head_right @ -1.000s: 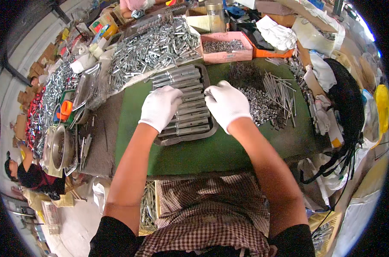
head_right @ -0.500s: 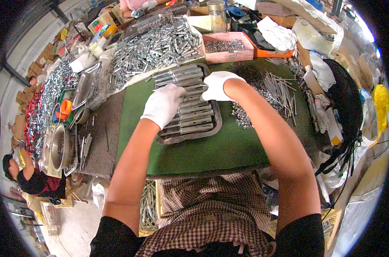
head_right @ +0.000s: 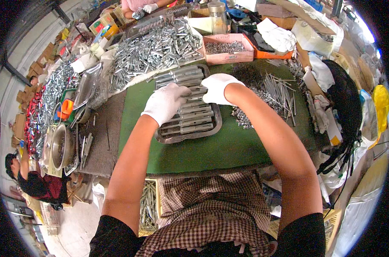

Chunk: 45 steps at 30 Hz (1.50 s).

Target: The person assembles metal components by picking up cylindrical metal sleeves from a tray and inserting small metal pins and parts into them by hand.

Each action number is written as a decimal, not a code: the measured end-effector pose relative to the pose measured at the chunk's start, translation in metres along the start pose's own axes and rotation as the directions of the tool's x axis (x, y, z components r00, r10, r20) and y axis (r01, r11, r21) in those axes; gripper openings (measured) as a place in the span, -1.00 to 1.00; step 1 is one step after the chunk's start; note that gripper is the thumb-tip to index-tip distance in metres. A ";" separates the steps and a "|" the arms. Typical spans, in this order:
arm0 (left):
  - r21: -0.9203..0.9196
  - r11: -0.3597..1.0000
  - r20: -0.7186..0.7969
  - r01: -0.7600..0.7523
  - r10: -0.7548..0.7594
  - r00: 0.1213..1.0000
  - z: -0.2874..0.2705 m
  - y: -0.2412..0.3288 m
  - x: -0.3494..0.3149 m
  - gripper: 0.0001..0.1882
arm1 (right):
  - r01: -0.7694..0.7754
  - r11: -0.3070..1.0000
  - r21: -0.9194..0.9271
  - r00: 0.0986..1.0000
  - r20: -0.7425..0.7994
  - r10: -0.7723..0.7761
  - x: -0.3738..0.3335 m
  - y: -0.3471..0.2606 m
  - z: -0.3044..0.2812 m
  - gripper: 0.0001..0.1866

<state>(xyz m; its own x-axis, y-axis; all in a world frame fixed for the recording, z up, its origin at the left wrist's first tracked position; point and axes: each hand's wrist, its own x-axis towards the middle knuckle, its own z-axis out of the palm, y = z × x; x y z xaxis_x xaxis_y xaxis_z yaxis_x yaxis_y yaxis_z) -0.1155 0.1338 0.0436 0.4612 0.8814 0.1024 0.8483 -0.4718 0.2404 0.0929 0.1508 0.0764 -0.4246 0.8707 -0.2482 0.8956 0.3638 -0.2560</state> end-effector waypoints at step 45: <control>0.251 0.869 -0.035 -0.427 0.449 0.893 -0.005 0.153 -0.053 -0.75 | 0.251 -0.179 0.951 0.871 -0.141 0.471 -0.185 0.019 0.101 -0.61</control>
<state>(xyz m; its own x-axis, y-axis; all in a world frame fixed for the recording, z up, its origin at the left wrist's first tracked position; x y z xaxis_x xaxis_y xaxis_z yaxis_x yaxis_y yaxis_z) -0.0112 0.0146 0.0803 0.7836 0.5759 0.2328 0.6053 -0.7922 -0.0774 0.1749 -0.0375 0.0230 0.0706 0.9762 -0.2052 -0.3933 -0.1618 -0.9050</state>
